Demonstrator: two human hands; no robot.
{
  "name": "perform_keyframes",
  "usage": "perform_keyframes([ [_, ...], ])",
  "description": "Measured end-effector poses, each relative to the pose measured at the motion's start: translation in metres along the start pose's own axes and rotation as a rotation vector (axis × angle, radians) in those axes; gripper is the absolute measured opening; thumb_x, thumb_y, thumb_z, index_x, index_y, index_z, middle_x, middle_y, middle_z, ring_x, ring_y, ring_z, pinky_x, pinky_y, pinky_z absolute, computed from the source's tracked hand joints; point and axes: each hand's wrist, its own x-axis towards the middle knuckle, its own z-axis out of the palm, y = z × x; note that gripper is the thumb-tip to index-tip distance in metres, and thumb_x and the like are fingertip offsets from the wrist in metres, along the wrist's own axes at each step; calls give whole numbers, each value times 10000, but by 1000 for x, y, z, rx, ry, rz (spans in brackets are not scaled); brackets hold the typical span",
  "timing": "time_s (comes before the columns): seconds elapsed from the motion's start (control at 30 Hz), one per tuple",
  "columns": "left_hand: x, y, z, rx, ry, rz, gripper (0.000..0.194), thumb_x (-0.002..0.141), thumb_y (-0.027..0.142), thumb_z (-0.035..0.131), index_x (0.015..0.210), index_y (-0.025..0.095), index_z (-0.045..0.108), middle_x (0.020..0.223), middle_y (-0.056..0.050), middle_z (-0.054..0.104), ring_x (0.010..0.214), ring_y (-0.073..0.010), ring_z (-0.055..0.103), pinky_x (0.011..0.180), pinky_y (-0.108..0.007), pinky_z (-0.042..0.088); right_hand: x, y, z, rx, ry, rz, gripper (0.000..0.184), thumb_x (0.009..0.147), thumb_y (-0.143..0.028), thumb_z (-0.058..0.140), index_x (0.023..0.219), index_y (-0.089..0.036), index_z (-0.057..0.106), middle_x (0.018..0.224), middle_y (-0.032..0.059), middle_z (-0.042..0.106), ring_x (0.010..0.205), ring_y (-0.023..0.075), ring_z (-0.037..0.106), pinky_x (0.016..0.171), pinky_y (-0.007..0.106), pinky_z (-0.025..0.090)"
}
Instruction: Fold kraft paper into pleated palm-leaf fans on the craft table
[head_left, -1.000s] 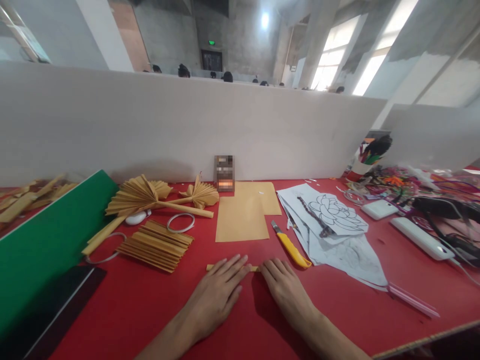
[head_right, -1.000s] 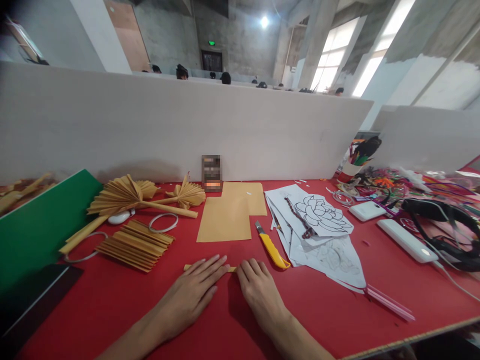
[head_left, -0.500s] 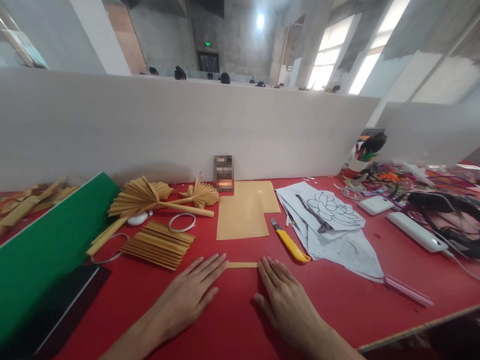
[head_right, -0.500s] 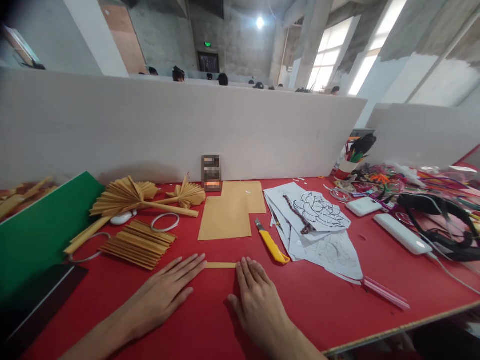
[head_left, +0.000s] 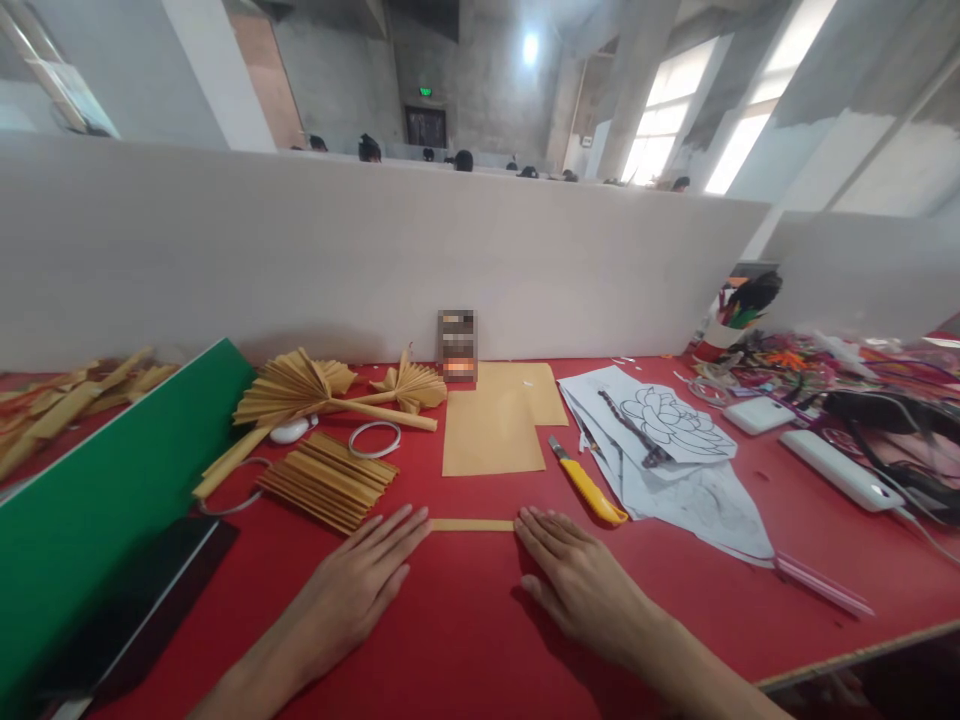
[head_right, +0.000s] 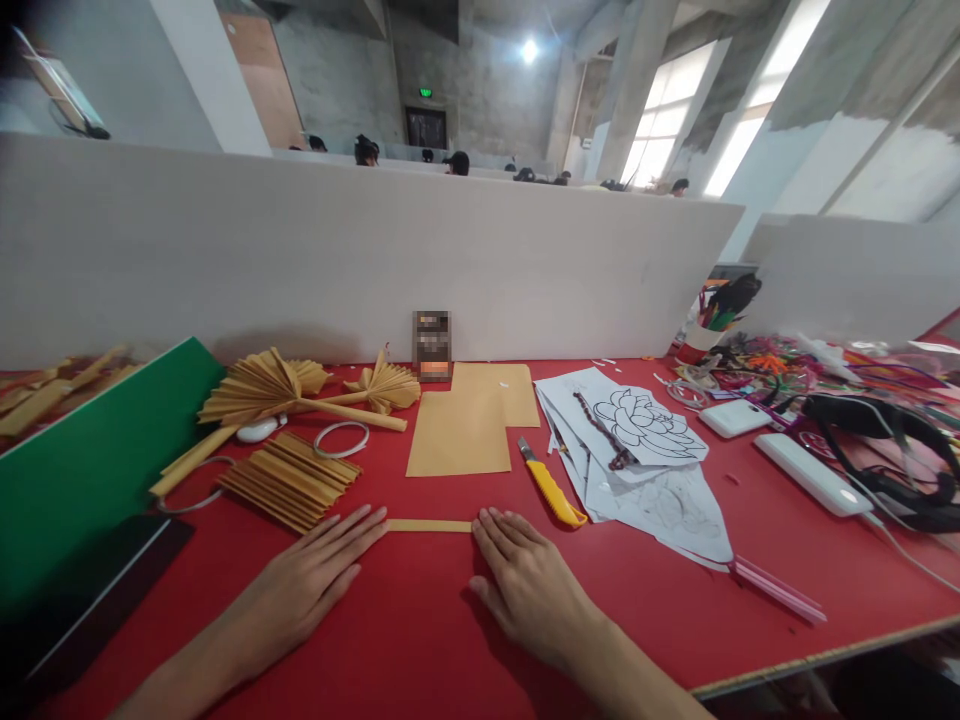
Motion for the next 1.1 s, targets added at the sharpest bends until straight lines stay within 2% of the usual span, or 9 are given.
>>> perform_keyframes([
  [0.2, 6, 2, 0, 83, 94, 48, 549, 1068, 262, 448, 1612, 267, 376, 1595, -1, 515, 1492, -187, 434, 1205, -324, 307, 66, -39, 21, 78, 11, -191, 667, 1071, -503, 469, 1598, -103, 386, 1636, 161, 390, 1522, 295, 375, 1279, 456, 292],
  [0.27, 6, 3, -2, 127, 101, 65, 542, 1059, 245, 453, 1598, 264, 410, 1584, -4, 530, 1500, -203, 418, 1230, -344, 248, 74, -44, 23, 104, -2, -216, 660, 1081, -500, 439, 1608, -109, 365, 1648, 150, 371, 1536, 283, 349, 1285, 451, 276],
  [0.33, 4, 2, -4, 166, 90, 73, 544, 1042, 224, 466, 1584, 266, 440, 1586, 1, 527, 1501, -220, 411, 1248, -365, 185, 63, -35, 18, 117, -35, -200, 640, 1086, -482, 429, 1620, -139, 347, 1661, 123, 350, 1546, 270, 327, 1283, 453, 283],
  [0.53, -2, 2, -2, 180, 54, 44, 587, 1028, 249, 485, 1607, 269, 395, 1634, 2, 458, 1506, -233, 396, 1264, -377, 86, -6, 18, -9, 64, -112, -60, 597, 1095, -403, 418, 1639, -180, 312, 1670, 90, 327, 1552, 259, 313, 1286, 472, 281],
  [0.63, -1, 2, 1, 145, 66, 44, 592, 1034, 240, 466, 1617, 273, 370, 1632, 4, 460, 1496, -218, 418, 1262, -360, 106, 3, 12, -5, 72, -90, -75, 636, 1076, -408, 466, 1643, -172, 299, 1668, 108, 329, 1552, 267, 309, 1288, 470, 276],
  [0.77, 3, 6, -1, 101, 85, 26, 609, 1044, 216, 439, 1637, 288, 321, 1604, 7, 503, 1483, -209, 445, 1247, -352, 186, 54, -26, 12, 126, -72, -185, 722, 1053, -492, 500, 1639, -122, 296, 1680, 148, 283, 1569, 283, 261, 1292, 461, 254],
  [0.83, 4, 10, -3, 86, 100, 5, 610, 1044, 194, 420, 1637, 302, 320, 1590, 7, 521, 1479, -211, 454, 1238, -363, 223, 66, -36, 15, 160, -85, -248, 758, 1046, -517, 509, 1644, -113, 275, 1686, 158, 255, 1575, 285, 240, 1298, 452, 232],
  [0.93, 6, 13, -7, 81, 111, -8, 600, 1039, 176, 411, 1622, 307, 356, 1585, 6, 526, 1471, -218, 466, 1235, -382, 238, 48, -23, 7, 200, -131, -232, 740, 1054, -476, 508, 1662, -159, 229, 1699, 126, 224, 1582, 272, 215, 1297, 446, 235],
  [1.1, 6, 11, -6, 58, 93, 3, 582, 1039, 190, 432, 1608, 301, 386, 1602, 16, 504, 1481, -219, 450, 1236, -379, 236, -4, 16, -11, 162, -170, -61, 711, 1067, -448, 489, 1671, -219, 192, 1705, 92, 219, 1578, 269, 229, 1290, 457, 261],
])
